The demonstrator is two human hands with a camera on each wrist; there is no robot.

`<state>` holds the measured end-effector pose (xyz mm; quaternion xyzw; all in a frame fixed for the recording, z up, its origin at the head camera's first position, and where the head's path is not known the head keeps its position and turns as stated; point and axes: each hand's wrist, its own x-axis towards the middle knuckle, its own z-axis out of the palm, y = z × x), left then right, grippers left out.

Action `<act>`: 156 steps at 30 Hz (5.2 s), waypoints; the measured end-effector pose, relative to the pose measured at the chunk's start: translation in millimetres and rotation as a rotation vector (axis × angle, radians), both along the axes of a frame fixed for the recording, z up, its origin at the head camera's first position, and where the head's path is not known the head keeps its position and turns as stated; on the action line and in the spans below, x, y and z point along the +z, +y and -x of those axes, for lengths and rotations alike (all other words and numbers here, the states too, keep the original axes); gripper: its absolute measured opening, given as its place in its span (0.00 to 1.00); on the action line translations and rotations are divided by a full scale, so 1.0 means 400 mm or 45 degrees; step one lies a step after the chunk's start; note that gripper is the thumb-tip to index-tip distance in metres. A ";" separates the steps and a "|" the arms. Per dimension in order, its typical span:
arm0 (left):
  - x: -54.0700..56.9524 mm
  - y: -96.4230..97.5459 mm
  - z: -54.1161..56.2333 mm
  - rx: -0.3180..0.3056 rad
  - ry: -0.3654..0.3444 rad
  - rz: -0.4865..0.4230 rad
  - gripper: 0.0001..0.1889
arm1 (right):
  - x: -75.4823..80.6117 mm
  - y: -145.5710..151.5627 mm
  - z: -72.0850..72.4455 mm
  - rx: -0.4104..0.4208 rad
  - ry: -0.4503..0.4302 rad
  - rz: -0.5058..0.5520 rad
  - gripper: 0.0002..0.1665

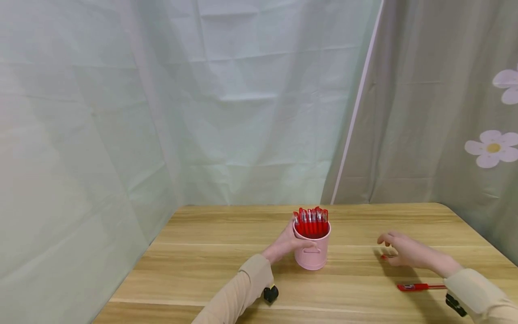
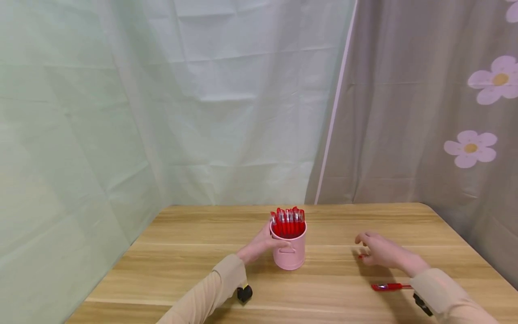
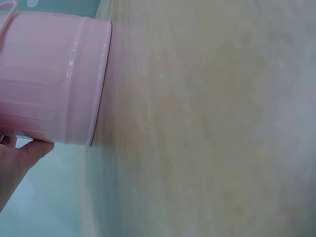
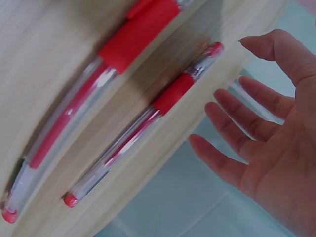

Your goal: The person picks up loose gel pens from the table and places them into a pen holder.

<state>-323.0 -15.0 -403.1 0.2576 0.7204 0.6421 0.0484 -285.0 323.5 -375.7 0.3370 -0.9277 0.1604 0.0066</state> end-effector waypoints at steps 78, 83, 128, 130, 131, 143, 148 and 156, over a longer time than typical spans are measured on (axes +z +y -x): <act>-0.003 0.001 -0.003 -0.010 -0.034 -0.013 0.44 | 0.001 -0.005 0.033 0.058 0.666 0.095 0.18; -0.002 0.000 -0.003 -0.002 -0.024 -0.003 0.44 | 0.013 -0.017 0.028 0.056 0.710 0.120 0.19; -0.007 0.002 0.000 -0.016 -0.012 -0.013 0.42 | 0.113 -0.157 0.017 0.229 0.875 0.586 0.20; -0.008 0.001 0.000 -0.014 -0.014 -0.017 0.42 | 0.117 -0.160 0.015 0.227 0.885 0.603 0.19; -0.007 0.001 0.000 -0.012 -0.015 -0.016 0.42 | 0.118 -0.162 0.014 0.228 0.887 0.610 0.19; -0.005 -0.001 -0.005 -0.006 -0.034 0.000 0.44 | 0.131 -0.183 0.006 0.250 0.896 0.666 0.25; -0.003 -0.002 -0.006 -0.004 -0.056 0.006 0.46 | 0.144 -0.192 0.002 0.225 0.895 0.695 0.25; 0.001 -0.003 -0.002 -0.010 -0.056 0.020 0.45 | 0.175 -0.217 -0.012 0.182 0.770 0.763 0.10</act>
